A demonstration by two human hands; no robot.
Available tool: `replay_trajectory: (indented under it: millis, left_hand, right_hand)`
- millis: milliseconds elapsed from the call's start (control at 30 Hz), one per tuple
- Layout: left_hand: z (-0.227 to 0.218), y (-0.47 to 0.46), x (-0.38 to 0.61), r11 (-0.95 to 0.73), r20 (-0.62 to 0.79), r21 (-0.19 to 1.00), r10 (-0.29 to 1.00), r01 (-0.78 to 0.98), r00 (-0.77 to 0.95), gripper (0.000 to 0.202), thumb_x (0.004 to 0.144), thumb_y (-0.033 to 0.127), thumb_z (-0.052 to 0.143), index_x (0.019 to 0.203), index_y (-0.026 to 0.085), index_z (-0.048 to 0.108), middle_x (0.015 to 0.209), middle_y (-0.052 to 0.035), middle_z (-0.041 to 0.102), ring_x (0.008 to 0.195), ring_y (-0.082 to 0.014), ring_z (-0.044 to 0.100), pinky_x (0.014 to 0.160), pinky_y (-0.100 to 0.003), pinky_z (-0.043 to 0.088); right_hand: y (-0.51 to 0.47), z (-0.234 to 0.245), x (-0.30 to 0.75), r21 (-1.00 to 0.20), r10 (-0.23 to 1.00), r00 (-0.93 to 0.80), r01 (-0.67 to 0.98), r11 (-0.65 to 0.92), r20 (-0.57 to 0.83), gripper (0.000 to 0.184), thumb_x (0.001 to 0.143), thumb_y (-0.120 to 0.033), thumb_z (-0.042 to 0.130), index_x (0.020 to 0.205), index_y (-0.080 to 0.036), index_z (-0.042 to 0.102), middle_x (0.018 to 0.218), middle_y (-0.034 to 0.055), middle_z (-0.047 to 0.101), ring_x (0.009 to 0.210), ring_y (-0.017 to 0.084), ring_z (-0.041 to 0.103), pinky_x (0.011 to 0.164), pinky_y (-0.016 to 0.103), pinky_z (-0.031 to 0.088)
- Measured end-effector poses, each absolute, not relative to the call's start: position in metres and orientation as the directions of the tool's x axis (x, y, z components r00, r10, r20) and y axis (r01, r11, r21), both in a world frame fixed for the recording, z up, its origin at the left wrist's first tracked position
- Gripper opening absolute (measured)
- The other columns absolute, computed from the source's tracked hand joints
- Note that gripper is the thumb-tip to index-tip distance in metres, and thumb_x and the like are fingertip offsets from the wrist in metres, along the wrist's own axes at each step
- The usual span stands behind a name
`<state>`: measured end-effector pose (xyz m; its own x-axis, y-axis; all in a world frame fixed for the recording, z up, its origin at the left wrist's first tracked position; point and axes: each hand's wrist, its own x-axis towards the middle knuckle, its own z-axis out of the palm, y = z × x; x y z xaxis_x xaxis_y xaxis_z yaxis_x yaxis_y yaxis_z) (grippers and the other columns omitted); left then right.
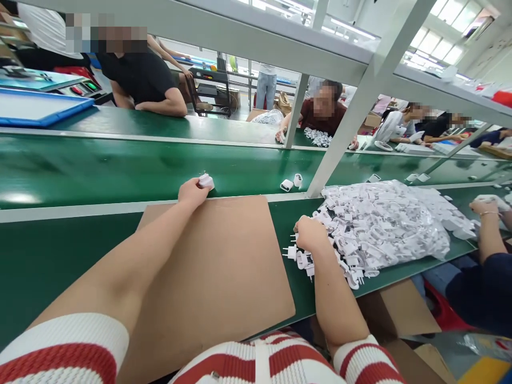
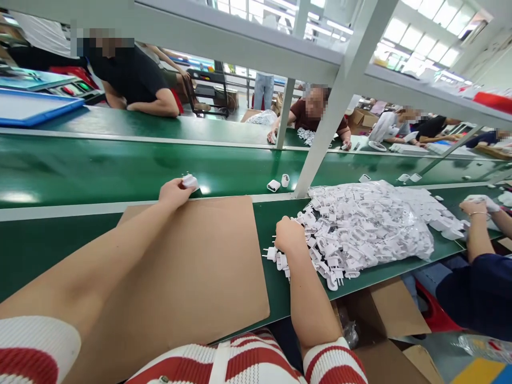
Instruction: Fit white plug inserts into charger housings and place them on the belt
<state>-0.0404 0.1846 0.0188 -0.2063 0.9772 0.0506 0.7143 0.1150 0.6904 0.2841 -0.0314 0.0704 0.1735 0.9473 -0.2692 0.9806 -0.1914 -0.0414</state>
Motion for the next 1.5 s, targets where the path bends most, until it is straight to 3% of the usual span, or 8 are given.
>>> replay_trajectory:
  millis: [200, 333, 500, 700, 833, 1033, 1300, 1500]
  left_hand:
    - [0.019, 0.189, 0.009, -0.065, 0.447, 0.559, 0.863, 0.827, -0.234, 0.085, 0.084, 0.034, 0.071, 0.157, 0.011, 0.035, 0.169, -0.0241, 0.027, 0.158, -0.0443, 0.018, 0.127, -0.064, 0.016]
    - [0.014, 0.196, 0.08, -0.432, 0.356, 0.488, 0.892, 0.758, 0.28, 0.072, 0.09, 0.035, 0.068, 0.155, 0.019, 0.045, 0.165, -0.0132, 0.043, 0.155, -0.0346, 0.032, 0.13, -0.048, 0.024]
    - [-0.002, 0.205, 0.157, -0.484, 0.182, 0.528, 0.867, 0.698, 0.464, 0.086, 0.08, 0.046, 0.082, 0.156, 0.023, 0.05, 0.164, -0.0139, 0.045, 0.15, -0.0413, 0.039, 0.122, -0.049, 0.037]
    - [-0.001, 0.201, 0.171, -0.432, 0.151, 0.569, 0.891, 0.699, 0.428, 0.05, 0.09, 0.03, 0.07, 0.138, 0.014, 0.064, 0.139, -0.0163, 0.063, 0.135, -0.0329, 0.053, 0.115, -0.049, 0.043]
    - [0.015, 0.177, 0.132, -0.382, 0.163, 0.61, 0.918, 0.694, 0.362, 0.042, 0.099, 0.03, 0.05, 0.132, 0.011, 0.066, 0.141, -0.0175, 0.062, 0.13, -0.0293, 0.057, 0.108, -0.039, 0.047]
    - [0.028, 0.087, 0.05, -0.373, 0.052, 0.619, 0.897, 0.691, 0.438, 0.037, 0.094, 0.054, 0.057, 0.089, 0.02, 0.069, 0.083, -0.0033, 0.07, 0.075, -0.0215, 0.063, 0.066, -0.033, 0.045]
    - [-0.005, -0.001, 0.017, -0.435, 0.164, 0.775, 0.838, 0.457, 0.52, 0.042, 0.09, 0.059, 0.069, 0.108, 0.021, 0.072, 0.125, -0.0094, 0.065, 0.095, -0.0236, 0.067, 0.086, -0.037, 0.055]
    - [-0.017, -0.001, 0.012, -0.326, 0.127, 0.89, 0.848, 0.318, 0.515, 0.03, 0.091, 0.049, 0.07, 0.108, 0.025, 0.075, 0.11, -0.0065, 0.064, 0.076, -0.018, 0.06, 0.074, -0.034, 0.055]
  right_hand:
    - [-0.029, 0.072, 0.285, -0.14, 0.957, 0.201, 0.962, -0.233, -0.209, 0.033, 0.073, -0.001, 0.069, 0.1, -0.021, 0.072, 0.114, 0.0087, 0.073, 0.1, 0.026, 0.069, 0.065, 0.03, 0.042]
    - [-0.029, 0.069, 0.282, -0.246, 0.972, 0.208, 0.942, -0.229, -0.11, 0.04, 0.077, -0.002, 0.064, 0.109, -0.024, 0.07, 0.112, 0.0058, 0.075, 0.107, 0.027, 0.065, 0.07, 0.031, 0.043]
    - [-0.025, 0.056, 0.276, -0.434, 0.988, 0.151, 0.892, -0.128, 0.02, 0.044, 0.082, -0.005, 0.061, 0.118, -0.027, 0.073, 0.116, 0.0051, 0.075, 0.114, 0.027, 0.063, 0.086, 0.035, 0.049]
    - [-0.008, 0.041, 0.274, -0.981, 0.937, 0.345, 0.191, -0.02, 0.048, 0.027, 0.074, -0.028, 0.077, 0.1, -0.022, 0.079, 0.114, 0.008, 0.075, 0.099, 0.024, 0.069, 0.092, 0.04, 0.055]
    - [-0.007, 0.046, 0.274, -0.993, 0.948, 0.3, -0.09, -0.082, -0.105, 0.04, 0.07, -0.047, 0.081, 0.101, -0.022, 0.076, 0.107, 0.0075, 0.079, 0.094, 0.022, 0.074, 0.083, 0.036, 0.06]
    - [-0.018, 0.057, 0.263, -0.884, 0.96, 0.099, -0.424, -0.197, -0.261, 0.049, 0.053, -0.047, 0.098, 0.09, -0.022, 0.078, 0.099, 0.0047, 0.08, 0.087, 0.02, 0.076, 0.071, 0.028, 0.058]
    - [-0.034, 0.048, 0.233, -0.988, 0.991, 0.134, 0.154, -0.031, -0.01, 0.034, 0.074, -0.047, 0.09, 0.096, -0.024, 0.081, 0.102, 0.0049, 0.079, 0.085, 0.019, 0.068, 0.085, 0.037, 0.057]
    - [-0.041, 0.039, 0.229, -0.705, 0.941, -0.094, 0.639, 0.308, 0.326, 0.025, 0.098, -0.031, 0.063, 0.118, -0.028, 0.076, 0.111, 0.0073, 0.076, 0.105, 0.024, 0.068, 0.094, 0.041, 0.057]
